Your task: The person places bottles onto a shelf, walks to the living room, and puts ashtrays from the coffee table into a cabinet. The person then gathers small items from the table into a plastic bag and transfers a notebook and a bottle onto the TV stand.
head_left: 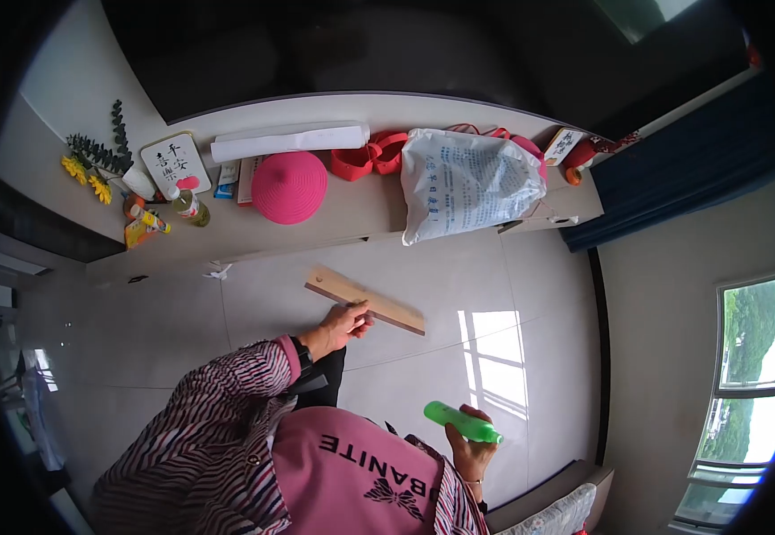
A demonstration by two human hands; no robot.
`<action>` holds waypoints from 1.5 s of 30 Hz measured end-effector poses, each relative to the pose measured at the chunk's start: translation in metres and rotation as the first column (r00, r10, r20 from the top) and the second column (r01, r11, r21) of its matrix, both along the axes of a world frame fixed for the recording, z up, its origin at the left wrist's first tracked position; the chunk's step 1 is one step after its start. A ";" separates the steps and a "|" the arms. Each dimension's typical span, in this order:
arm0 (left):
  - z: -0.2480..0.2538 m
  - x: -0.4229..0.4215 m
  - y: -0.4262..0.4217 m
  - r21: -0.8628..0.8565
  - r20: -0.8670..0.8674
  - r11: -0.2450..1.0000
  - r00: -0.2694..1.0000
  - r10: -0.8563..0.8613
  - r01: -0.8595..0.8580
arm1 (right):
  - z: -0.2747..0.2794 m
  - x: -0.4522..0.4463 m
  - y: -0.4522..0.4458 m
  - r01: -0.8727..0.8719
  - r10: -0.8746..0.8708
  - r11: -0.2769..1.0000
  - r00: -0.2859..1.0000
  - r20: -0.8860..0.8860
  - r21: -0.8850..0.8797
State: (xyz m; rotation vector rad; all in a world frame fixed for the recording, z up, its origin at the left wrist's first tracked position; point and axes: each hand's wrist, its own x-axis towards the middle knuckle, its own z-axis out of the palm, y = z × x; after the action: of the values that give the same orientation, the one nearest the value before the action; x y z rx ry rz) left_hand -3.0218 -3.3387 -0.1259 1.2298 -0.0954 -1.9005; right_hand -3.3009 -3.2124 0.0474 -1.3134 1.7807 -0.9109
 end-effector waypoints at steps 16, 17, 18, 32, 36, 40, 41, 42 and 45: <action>-0.100 -0.017 -0.091 0.102 -0.047 0.969 0.972 0.230 -0.225 | 0.008 -0.037 -0.120 0.100 -0.117 0.987 0.984 0.137 0.124; -0.098 -0.013 -0.084 0.108 -0.019 0.971 0.976 0.215 -0.212 | 0.005 -0.041 -0.128 0.118 -0.137 0.986 0.975 0.174 0.114; -0.096 -0.011 -0.077 0.117 0.009 0.973 0.979 0.202 -0.201 | 0.002 -0.045 -0.138 0.134 -0.154 0.985 0.965 0.212 0.107; -0.137 -0.041 -0.107 -0.024 -0.043 0.810 0.810 0.584 -0.586 | -0.019 -0.105 -0.235 -0.287 0.281 0.945 0.958 0.059 0.157; -0.170 -0.071 -0.126 0.107 -0.153 0.639 0.622 0.768 -0.762 | -0.032 -0.129 -0.230 -0.331 0.337 0.936 0.941 -0.030 0.120; -0.180 -0.063 -0.158 0.171 -0.103 0.509 0.498 0.861 -0.844 | -0.033 -0.136 -0.222 -0.055 0.042 0.975 0.997 0.068 0.215; -0.190 -0.055 -0.164 0.139 -0.117 0.523 0.511 0.852 -0.841 | -0.042 -0.147 -0.219 -0.026 0.029 0.983 0.999 -0.014 0.181; -0.207 -0.048 -0.168 0.106 -0.129 0.533 0.520 0.844 -0.839 | -0.042 -0.153 -0.218 -0.044 0.032 0.982 0.997 0.069 0.183; -0.208 -0.038 -0.191 0.161 0.084 0.605 0.621 0.779 -0.780 | -0.046 -0.164 -0.216 -0.057 0.058 0.980 0.998 0.000 0.193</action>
State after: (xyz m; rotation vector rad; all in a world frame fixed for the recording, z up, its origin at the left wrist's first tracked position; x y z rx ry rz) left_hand -3.0597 -3.5300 -0.3338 1.1234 0.5595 -1.1246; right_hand -3.4651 -3.4287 0.0010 -1.2365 1.7772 -0.6847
